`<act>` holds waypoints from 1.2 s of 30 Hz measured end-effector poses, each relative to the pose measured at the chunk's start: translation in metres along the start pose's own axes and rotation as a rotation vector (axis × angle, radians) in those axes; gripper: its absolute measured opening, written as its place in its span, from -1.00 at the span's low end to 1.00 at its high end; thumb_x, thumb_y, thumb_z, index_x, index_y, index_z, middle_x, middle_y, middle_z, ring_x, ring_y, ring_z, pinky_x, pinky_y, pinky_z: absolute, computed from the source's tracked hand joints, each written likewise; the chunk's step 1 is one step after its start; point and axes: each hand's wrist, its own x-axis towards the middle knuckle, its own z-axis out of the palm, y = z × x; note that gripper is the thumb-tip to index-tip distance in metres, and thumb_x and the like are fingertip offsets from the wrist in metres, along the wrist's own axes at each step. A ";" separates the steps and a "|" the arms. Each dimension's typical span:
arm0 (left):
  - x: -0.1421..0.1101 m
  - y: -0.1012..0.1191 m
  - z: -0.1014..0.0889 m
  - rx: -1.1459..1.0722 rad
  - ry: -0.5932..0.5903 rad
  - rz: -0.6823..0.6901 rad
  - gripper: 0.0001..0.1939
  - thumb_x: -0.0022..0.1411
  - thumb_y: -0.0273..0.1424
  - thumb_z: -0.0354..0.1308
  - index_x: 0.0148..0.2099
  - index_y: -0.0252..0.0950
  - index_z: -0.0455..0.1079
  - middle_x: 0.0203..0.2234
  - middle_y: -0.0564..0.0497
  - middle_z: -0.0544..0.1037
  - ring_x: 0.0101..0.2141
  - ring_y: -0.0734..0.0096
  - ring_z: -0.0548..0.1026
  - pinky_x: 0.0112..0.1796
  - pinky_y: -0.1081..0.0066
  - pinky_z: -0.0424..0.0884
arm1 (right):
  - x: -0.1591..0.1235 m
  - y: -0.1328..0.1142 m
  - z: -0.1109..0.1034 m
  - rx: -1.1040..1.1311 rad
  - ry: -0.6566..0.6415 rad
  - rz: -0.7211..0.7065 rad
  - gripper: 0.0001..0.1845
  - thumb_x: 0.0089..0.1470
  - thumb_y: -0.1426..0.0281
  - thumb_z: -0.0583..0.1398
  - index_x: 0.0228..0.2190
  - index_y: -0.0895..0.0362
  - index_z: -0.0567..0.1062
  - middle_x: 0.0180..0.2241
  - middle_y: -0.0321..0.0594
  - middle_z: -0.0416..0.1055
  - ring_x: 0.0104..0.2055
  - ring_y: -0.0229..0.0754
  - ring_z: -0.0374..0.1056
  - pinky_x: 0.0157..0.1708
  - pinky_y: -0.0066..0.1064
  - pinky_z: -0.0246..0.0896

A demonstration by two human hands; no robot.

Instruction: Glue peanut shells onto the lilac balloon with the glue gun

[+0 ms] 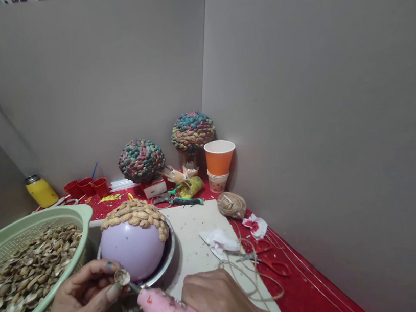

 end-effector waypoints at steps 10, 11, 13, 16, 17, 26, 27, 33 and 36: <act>-0.001 0.003 0.005 -0.018 0.015 -0.022 -0.77 -0.18 -0.42 0.49 -0.42 -0.32 0.55 -0.55 0.03 0.62 -0.51 0.49 0.53 -0.44 0.62 0.47 | -0.019 0.000 0.010 0.023 -0.072 0.056 -0.37 0.23 0.03 0.09 -0.74 0.09 0.20 -0.72 -0.39 0.10 -0.66 -0.31 -0.01 -0.64 -0.37 -0.20; -0.001 0.002 0.006 -0.023 0.013 -0.027 -0.76 -0.19 -0.42 0.50 -0.42 -0.32 0.55 -0.55 0.03 0.62 -0.51 0.50 0.53 -0.44 0.62 0.46 | -0.018 0.001 0.010 0.029 -0.071 0.060 -0.35 0.25 0.02 0.06 -0.75 0.10 0.19 -0.72 -0.38 0.10 -0.67 -0.31 0.00 -0.64 -0.37 -0.19; -0.001 -0.001 0.005 -0.021 -0.008 -0.031 -0.76 -0.17 -0.41 0.49 -0.40 -0.32 0.55 -0.55 0.04 0.62 -0.51 0.50 0.53 -0.43 0.62 0.46 | -0.013 0.000 0.008 0.034 -0.059 0.054 -0.32 0.31 0.03 -0.03 -0.75 0.10 0.17 -0.73 -0.38 0.09 -0.67 -0.32 0.00 -0.65 -0.37 -0.21; -0.002 -0.007 0.003 0.005 -0.048 -0.028 -0.78 -0.11 -0.42 0.47 -0.36 -0.30 0.55 -0.53 0.03 0.62 -0.49 0.49 0.54 -0.40 0.60 0.46 | -0.003 -0.002 0.003 0.030 0.011 0.034 -0.31 0.37 0.12 -0.14 -0.76 0.11 0.15 -0.75 -0.39 0.04 -0.69 -0.32 -0.06 -0.68 -0.36 -0.26; -0.002 -0.008 0.002 0.016 -0.057 -0.029 -0.79 -0.10 -0.42 0.46 -0.35 -0.30 0.55 -0.52 0.03 0.63 -0.48 0.49 0.54 -0.40 0.60 0.46 | 0.001 -0.002 0.001 0.030 0.034 0.031 -0.30 0.37 0.14 -0.16 -0.76 0.11 0.15 -0.76 -0.39 0.02 -0.70 -0.33 -0.08 -0.69 -0.36 -0.26; -0.004 -0.006 0.004 0.082 -0.041 -0.028 -0.80 -0.09 -0.41 0.45 -0.36 -0.32 0.54 -0.52 0.01 0.62 -0.48 0.45 0.54 -0.40 0.56 0.47 | 0.009 -0.004 -0.003 0.035 0.034 0.047 -0.29 0.38 0.17 -0.19 -0.78 0.11 0.14 -0.78 -0.38 0.02 -0.72 -0.33 -0.11 -0.70 -0.38 -0.27; -0.004 -0.006 0.004 0.077 -0.042 -0.028 -0.80 -0.09 -0.41 0.45 -0.37 -0.32 0.54 -0.52 0.01 0.62 -0.49 0.45 0.53 -0.40 0.56 0.47 | 0.008 -0.004 -0.003 0.029 0.037 0.044 -0.29 0.38 0.17 -0.20 -0.78 0.11 0.14 -0.78 -0.38 0.02 -0.72 -0.33 -0.10 -0.70 -0.38 -0.27; -0.004 -0.005 0.004 0.057 -0.055 -0.026 -0.81 -0.08 -0.43 0.45 -0.36 -0.30 0.54 -0.51 0.03 0.62 -0.48 0.47 0.54 -0.40 0.59 0.47 | -0.002 -0.001 0.002 0.034 -0.006 0.034 -0.29 0.39 0.15 -0.19 -0.76 0.13 0.10 -0.76 -0.40 0.01 -0.70 -0.35 -0.08 -0.67 -0.38 -0.27; -0.004 -0.004 0.005 0.062 -0.050 -0.021 -0.82 -0.07 -0.44 0.44 -0.37 -0.31 0.54 -0.52 0.04 0.62 -0.49 0.49 0.54 -0.41 0.61 0.47 | -0.004 0.000 0.003 0.057 0.000 0.058 -0.29 0.39 0.14 -0.20 -0.76 0.13 0.09 -0.77 -0.41 0.00 -0.70 -0.36 -0.11 -0.68 -0.39 -0.26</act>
